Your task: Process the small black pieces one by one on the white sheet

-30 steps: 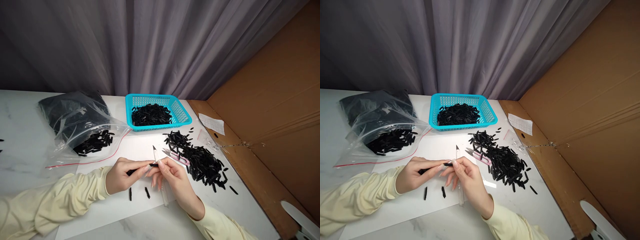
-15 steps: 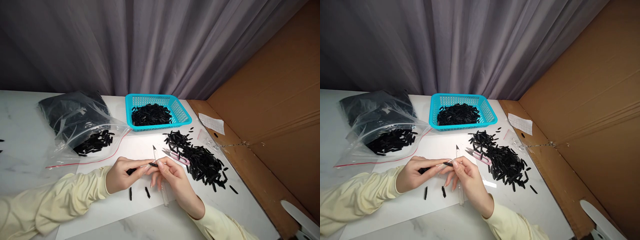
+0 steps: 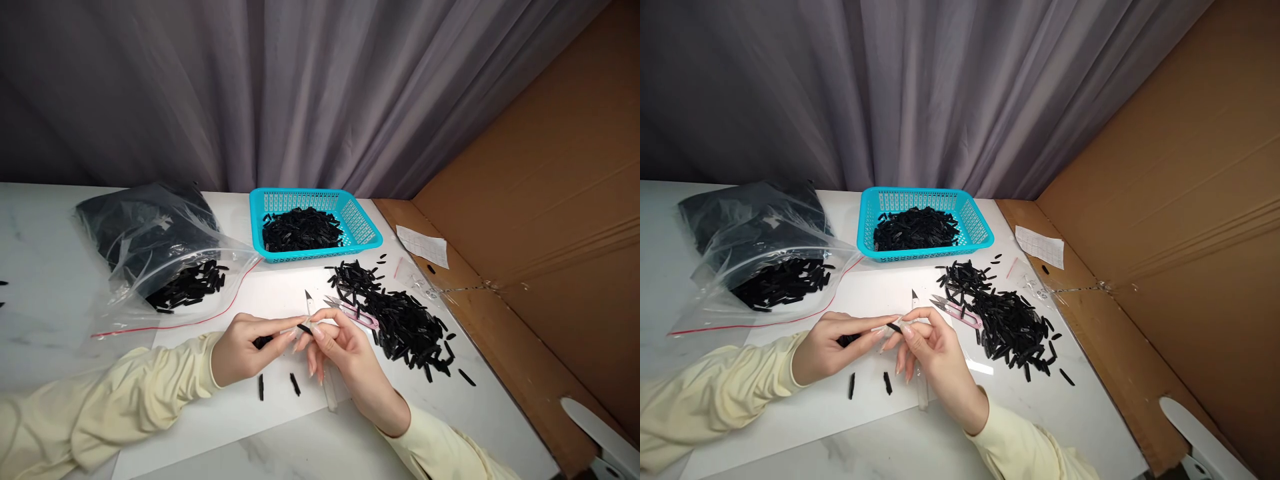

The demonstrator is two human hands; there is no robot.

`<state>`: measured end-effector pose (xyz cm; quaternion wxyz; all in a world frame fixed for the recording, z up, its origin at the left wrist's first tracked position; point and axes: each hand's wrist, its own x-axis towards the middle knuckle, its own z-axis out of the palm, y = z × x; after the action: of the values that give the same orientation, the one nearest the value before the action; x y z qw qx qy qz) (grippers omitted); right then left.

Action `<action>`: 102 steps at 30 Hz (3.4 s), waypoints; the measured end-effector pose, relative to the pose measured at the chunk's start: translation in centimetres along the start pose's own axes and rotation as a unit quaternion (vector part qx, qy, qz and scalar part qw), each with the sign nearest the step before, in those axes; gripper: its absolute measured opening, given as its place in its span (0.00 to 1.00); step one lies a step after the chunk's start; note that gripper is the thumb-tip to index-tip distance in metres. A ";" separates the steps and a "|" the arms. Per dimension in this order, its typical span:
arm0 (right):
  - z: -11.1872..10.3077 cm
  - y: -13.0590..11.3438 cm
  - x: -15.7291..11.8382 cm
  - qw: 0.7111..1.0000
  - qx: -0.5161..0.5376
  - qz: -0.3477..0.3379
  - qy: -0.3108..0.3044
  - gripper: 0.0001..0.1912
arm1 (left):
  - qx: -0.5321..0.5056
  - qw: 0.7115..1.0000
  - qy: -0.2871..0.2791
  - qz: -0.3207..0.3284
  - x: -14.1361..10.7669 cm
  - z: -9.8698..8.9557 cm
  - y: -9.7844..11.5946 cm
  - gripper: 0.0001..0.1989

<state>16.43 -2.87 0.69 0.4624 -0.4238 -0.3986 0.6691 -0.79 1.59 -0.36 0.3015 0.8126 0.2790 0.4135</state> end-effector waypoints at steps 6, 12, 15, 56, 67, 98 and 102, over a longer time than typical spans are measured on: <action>-0.1 0.0 0.2 1.000 0.020 -0.021 0.004 0.11 | -0.026 0.999 0.021 0.013 0.1 0.1 0.0 0.12; -0.4 0.1 0.3 0.999 0.013 -0.040 -0.013 0.11 | -0.064 0.996 0.038 0.048 0.2 0.1 -0.3 0.15; -0.5 0.0 0.2 0.999 -0.015 -0.044 -0.010 0.11 | -0.049 0.997 0.042 0.052 0.2 0.0 -0.2 0.13; 3.1 -3.2 3.5 0.803 -0.513 -0.266 -0.144 0.08 | -0.115 0.983 -0.030 -0.138 0.0 0.8 -2.0 0.34; -0.3 -1.0 0.6 0.990 -0.093 -0.014 0.101 0.13 | -0.081 0.996 -0.007 -0.045 -0.1 0.5 -0.8 0.15; -0.2 -0.9 0.1 0.996 0.054 0.066 0.036 0.10 | -0.071 0.996 -0.054 -0.022 -0.1 0.2 -0.8 0.14; -0.2 -0.9 0.1 0.996 0.053 0.047 0.049 0.09 | -0.071 0.996 -0.044 -0.008 0.1 0.1 -0.7 0.14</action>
<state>16.88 -2.51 1.48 0.4710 -0.4496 -0.3189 0.6887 -0.77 2.07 -0.89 0.3738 0.8042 0.2423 0.3934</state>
